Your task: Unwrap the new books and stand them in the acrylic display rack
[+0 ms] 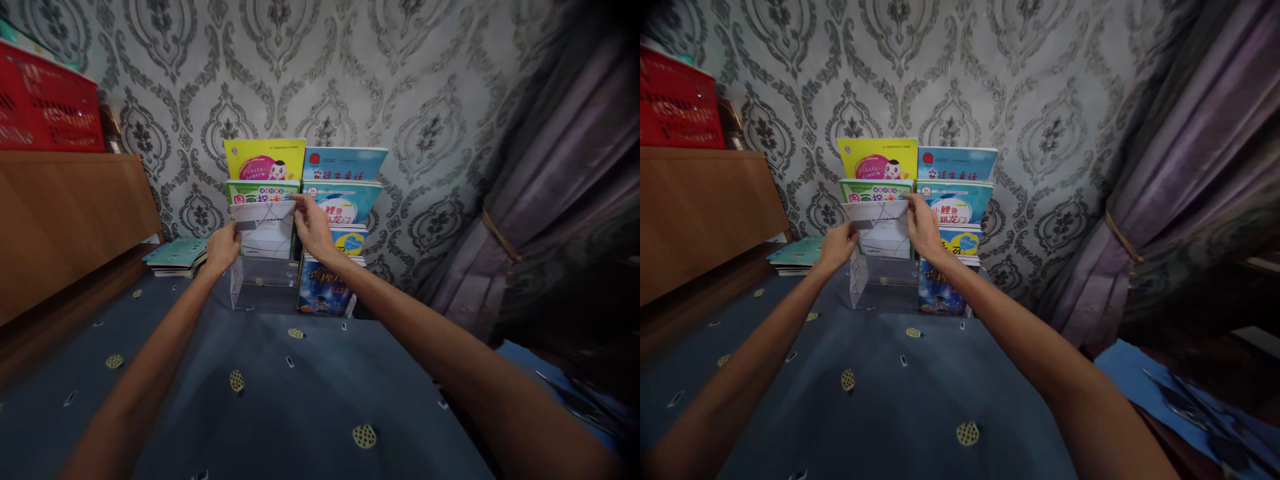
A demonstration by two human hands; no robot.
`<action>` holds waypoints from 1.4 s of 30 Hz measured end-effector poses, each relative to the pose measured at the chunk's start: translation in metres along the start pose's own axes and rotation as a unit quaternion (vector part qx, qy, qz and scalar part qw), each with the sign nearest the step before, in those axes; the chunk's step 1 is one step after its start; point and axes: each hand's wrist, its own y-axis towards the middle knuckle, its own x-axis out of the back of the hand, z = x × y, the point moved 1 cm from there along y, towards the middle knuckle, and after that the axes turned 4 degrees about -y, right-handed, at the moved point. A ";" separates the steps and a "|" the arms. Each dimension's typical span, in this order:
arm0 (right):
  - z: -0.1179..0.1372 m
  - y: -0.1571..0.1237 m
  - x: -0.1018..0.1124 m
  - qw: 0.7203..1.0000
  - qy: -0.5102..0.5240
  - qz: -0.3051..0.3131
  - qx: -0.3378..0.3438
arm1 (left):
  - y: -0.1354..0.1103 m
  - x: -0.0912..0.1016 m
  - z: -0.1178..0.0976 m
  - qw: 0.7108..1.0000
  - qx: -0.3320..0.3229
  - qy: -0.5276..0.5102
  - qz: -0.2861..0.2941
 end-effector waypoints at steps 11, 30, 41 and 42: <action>0.010 -0.009 0.013 0.996 -0.039 -0.056 0.057 | -0.014 0.005 -0.014 0.998 0.032 0.050 -0.012; -0.002 -0.007 0.005 0.994 -0.017 -0.022 -0.104 | -0.002 0.011 -0.001 0.983 0.005 -0.155 -0.101; 0.002 -0.010 0.002 0.994 0.019 -0.022 -0.106 | 0.002 0.007 0.000 0.976 -0.016 -0.198 -0.090; 0.002 -0.011 0.002 0.994 0.023 -0.019 -0.106 | 0.003 0.007 0.000 0.976 -0.014 -0.196 -0.091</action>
